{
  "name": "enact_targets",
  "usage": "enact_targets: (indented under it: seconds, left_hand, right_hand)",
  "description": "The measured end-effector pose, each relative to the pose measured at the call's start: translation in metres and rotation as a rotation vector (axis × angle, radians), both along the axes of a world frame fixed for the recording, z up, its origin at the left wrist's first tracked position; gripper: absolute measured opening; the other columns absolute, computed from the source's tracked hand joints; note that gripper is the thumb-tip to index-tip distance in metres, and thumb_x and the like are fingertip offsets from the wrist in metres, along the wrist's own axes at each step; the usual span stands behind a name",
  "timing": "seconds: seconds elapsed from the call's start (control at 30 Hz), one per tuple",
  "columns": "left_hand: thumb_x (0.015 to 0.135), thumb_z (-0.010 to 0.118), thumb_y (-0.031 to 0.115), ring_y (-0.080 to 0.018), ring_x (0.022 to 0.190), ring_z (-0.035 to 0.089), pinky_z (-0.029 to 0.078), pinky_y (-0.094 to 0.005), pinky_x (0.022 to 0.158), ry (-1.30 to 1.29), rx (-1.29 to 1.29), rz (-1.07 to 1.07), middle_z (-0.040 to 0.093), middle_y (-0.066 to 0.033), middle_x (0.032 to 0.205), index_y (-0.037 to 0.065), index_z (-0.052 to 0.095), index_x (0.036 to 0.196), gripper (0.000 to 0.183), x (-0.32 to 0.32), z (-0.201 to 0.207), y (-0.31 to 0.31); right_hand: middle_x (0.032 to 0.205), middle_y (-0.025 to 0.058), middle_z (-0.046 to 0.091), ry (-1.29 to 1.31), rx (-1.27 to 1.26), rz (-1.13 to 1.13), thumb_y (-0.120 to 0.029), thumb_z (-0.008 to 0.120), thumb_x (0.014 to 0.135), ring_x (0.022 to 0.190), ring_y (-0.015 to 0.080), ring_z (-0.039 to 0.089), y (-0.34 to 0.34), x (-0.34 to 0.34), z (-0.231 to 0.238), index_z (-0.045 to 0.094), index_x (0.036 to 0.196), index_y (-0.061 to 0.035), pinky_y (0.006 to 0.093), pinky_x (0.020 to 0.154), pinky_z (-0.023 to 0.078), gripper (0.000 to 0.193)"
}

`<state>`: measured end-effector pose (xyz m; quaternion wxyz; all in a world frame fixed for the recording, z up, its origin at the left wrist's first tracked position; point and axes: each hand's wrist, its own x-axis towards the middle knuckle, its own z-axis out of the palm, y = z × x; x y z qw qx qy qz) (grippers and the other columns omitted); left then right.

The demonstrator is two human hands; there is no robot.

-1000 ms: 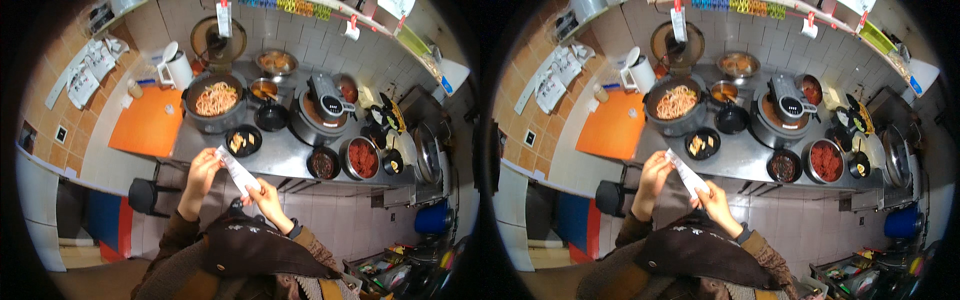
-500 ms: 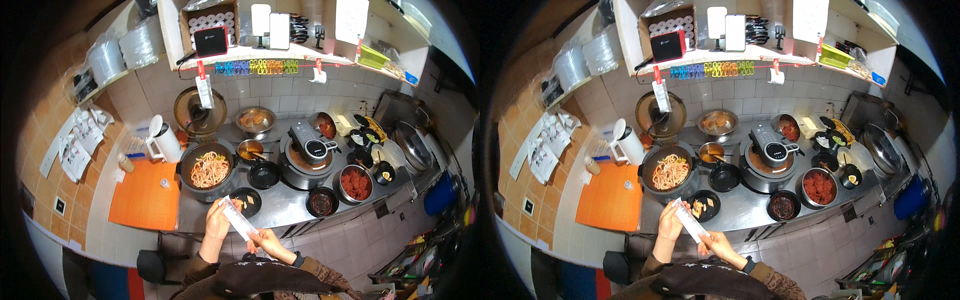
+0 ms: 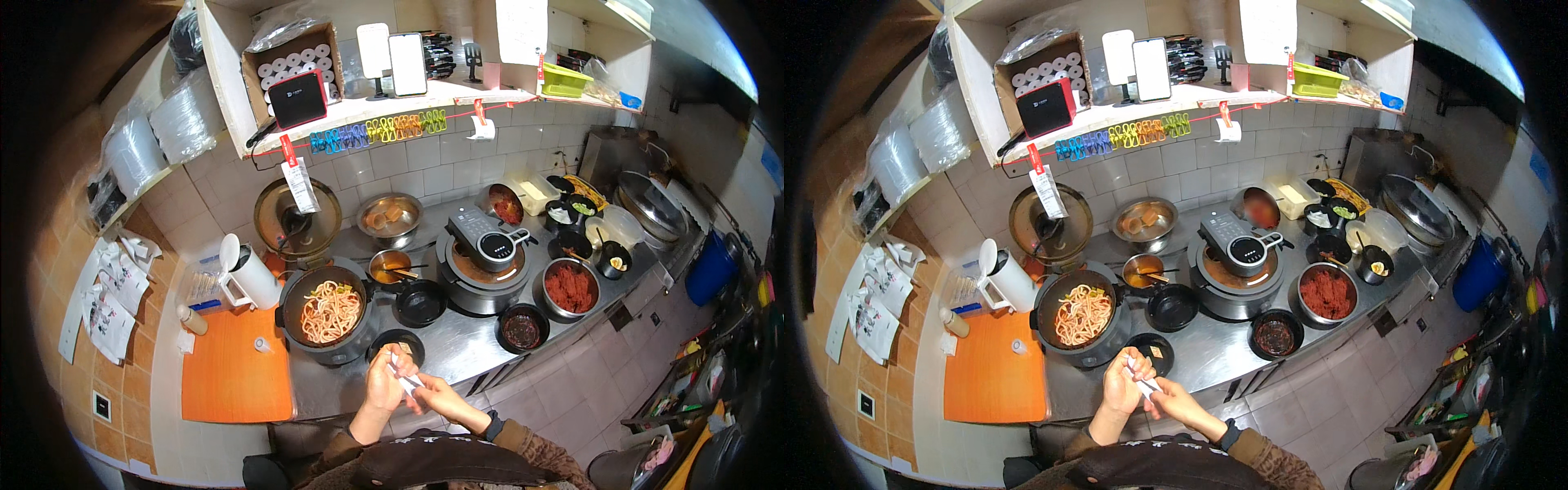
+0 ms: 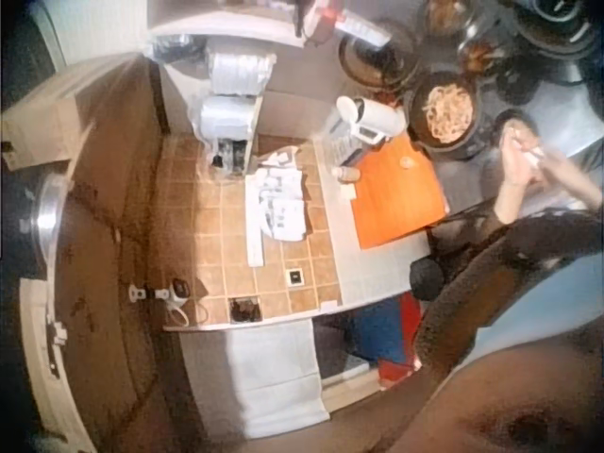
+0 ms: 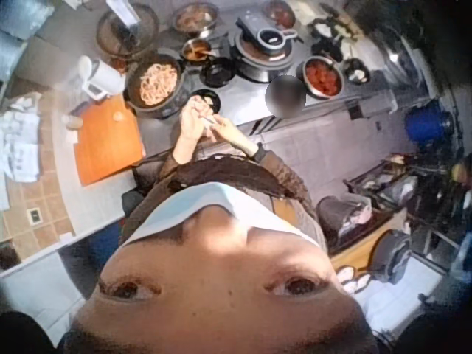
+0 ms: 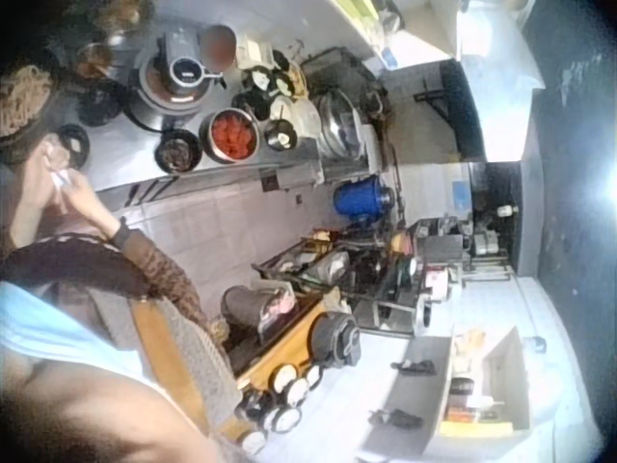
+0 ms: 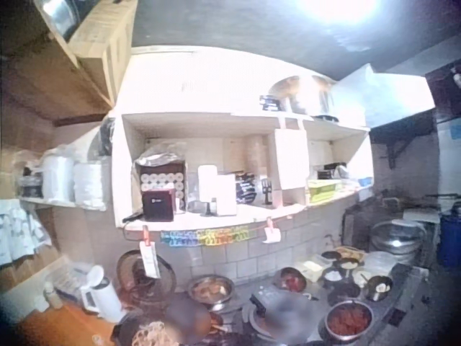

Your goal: The person assembles a noodle dish by placing noodles in a bowl, adding a red sauce, and topping with cooked meat using chopsticks. The person also handles a small paper slip and moves between the cooking station and a sink area.

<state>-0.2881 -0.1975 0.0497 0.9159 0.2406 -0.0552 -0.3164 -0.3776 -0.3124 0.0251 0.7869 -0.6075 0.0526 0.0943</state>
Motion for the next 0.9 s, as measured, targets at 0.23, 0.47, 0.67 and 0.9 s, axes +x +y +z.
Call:
enact_targets:
  seconds: [0.23,0.47,0.67,0.9]
  left_hand:
    - [0.085,0.043,0.009,-0.0149,0.060,0.038,0.037,-0.0304,0.061,-0.145,0.083,-0.032,0.039,-0.0030,0.068,0.006,0.042,0.078,0.007,0.009,0.016,0.007]
    - [0.086,0.066,0.028,-0.0370,0.123,0.051,0.040,-0.0473,0.104,-0.419,0.121,-0.478,0.056,-0.0270,0.124,-0.004,0.043,0.133,0.061,0.015,-0.006,0.021]
    - [0.095,0.056,0.026,-0.0318,0.106,0.063,0.049,-0.0442,0.094,-0.211,0.105,-0.437,0.068,-0.0198,0.102,0.000,0.059,0.115,0.033,0.014,-0.033,0.021]
    - [0.098,0.053,0.027,-0.0259,0.094,0.065,0.051,-0.0402,0.087,-0.261,0.067,-0.233,0.069,-0.0135,0.094,0.001,0.063,0.109,0.029,0.029,-0.020,0.023]
  right_hand:
    - [0.060,0.0006,0.047,0.187,0.227,-0.009,-0.010,0.043,0.084,0.048,0.0085,0.036,0.006,0.003,0.007,0.054,0.084,-0.0009,0.0232,0.044,0.027,0.015]
    - [0.056,-0.0025,0.034,0.308,0.928,0.195,-0.010,0.048,0.079,0.045,0.0068,0.031,0.003,0.004,0.024,0.047,0.078,-0.0036,0.0214,0.041,0.024,0.007]
    - [0.058,0.0001,0.040,0.223,0.903,0.162,-0.003,0.046,0.079,0.044,0.0061,0.032,0.015,0.003,0.035,0.047,0.081,-0.0023,0.0212,0.041,0.026,0.003]
    - [0.058,-0.0040,0.036,0.295,0.906,0.190,-0.004,0.041,0.091,0.046,0.0041,0.030,0.019,0.004,0.034,0.044,0.077,-0.0066,0.0192,0.040,0.023,0.014]
